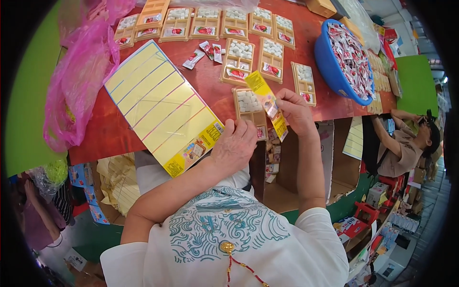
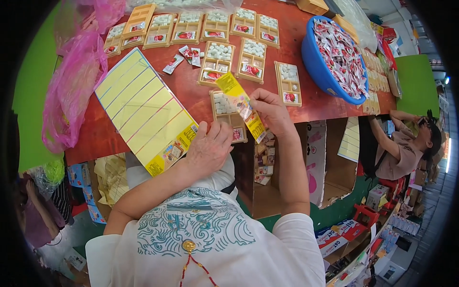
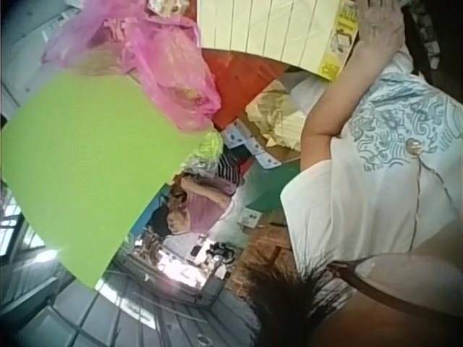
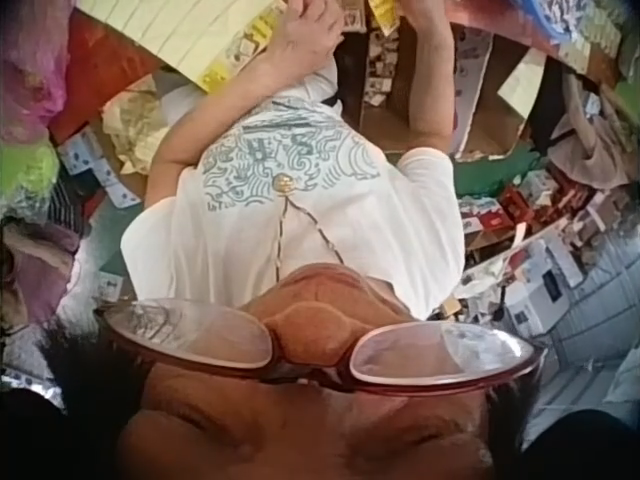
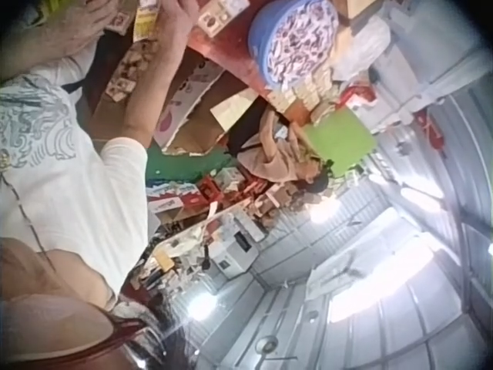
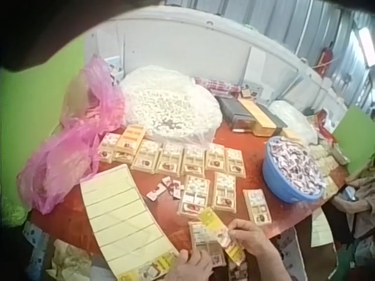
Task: Placing small items into plastic trays and sealing them with adhesive yellow paper strips.
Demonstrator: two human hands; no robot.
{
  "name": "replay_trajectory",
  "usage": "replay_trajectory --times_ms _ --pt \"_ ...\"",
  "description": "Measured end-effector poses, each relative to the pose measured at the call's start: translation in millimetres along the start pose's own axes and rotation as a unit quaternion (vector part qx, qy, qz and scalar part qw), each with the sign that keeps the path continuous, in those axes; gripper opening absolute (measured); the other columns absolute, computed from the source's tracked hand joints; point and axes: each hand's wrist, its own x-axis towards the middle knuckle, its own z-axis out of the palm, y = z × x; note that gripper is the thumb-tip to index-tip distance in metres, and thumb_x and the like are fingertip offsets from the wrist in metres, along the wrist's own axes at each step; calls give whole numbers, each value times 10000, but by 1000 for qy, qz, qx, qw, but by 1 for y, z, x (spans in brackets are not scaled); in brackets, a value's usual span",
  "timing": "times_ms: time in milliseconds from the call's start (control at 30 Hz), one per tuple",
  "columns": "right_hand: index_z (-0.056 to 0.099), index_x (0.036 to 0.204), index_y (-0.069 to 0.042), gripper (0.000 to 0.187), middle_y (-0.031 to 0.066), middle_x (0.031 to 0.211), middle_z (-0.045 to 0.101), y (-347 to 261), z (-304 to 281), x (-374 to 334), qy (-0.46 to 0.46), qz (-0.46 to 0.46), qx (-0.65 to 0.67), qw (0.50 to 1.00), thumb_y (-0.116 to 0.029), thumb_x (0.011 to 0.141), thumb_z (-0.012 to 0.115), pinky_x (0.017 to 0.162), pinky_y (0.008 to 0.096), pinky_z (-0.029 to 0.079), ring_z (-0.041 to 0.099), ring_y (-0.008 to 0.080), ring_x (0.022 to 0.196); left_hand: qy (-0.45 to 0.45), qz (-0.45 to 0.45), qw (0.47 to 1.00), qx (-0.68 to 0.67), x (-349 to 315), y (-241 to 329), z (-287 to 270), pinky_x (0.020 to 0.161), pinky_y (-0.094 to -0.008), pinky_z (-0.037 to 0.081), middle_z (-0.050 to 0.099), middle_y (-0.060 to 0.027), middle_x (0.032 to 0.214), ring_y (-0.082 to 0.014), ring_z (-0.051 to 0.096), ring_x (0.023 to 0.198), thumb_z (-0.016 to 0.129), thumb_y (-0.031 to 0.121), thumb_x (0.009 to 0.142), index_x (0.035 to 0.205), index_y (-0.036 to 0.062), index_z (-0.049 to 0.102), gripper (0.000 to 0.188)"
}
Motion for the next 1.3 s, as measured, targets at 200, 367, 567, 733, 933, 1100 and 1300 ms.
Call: replay_trajectory --times_ms 200,367,567,733,933,1100,1300 --pt "568 863 -44 50 -37 768 515 -14 9 -3 -55 35 -268 961 -92 869 581 622 186 440 527 50 701 51 -3 998 -21 -9 -4 9 885 -453 323 560 -144 1100 -270 492 1005 556 210 761 1080 31 596 367" --pt "556 851 -28 51 -3 862 510 -11 12 7 -121 15 -378 918 -70 849 584 741 232 422 514 103 819 88 -10 996 -23 -9 -7 10 857 -442 347 556 -131 1071 -266 486 1001 553 195 767 1018 46 593 294" --pt "538 848 11 86 49 879 457 -21 24 17 -150 -44 -520 840 -44 819 599 772 283 404 488 166 870 105 -11 994 -25 -10 -11 12 844 -427 353 541 -107 993 -254 479 946 553 194 768 980 50 595 260" --pt "549 856 7 87 70 877 450 -18 27 25 -160 -54 -565 808 -40 812 608 762 305 411 492 196 851 123 -18 992 -26 -9 -16 15 848 -430 354 537 -95 968 -244 477 923 554 196 771 973 61 601 247" --pt "561 854 8 83 71 868 456 -18 29 22 -131 -48 -584 800 -40 807 609 745 323 415 496 208 850 96 -33 994 -31 -10 -14 14 883 -459 336 550 -86 1007 -235 493 958 572 174 766 1017 87 630 271" --pt "576 843 13 89 90 848 481 -14 26 15 -97 -88 -620 774 -57 803 614 706 347 424 527 239 793 118 -28 992 -24 -8 -14 13 899 -481 343 533 -82 934 -243 479 920 560 194 773 942 72 603 212" --pt "587 838 3 91 109 867 518 -8 24 14 -82 -132 -654 741 -71 793 614 662 388 431 556 298 760 117 -29 993 -19 -8 -15 14 925 -512 334 530 -82 934 -249 482 928 560 193 772 929 77 601 200"
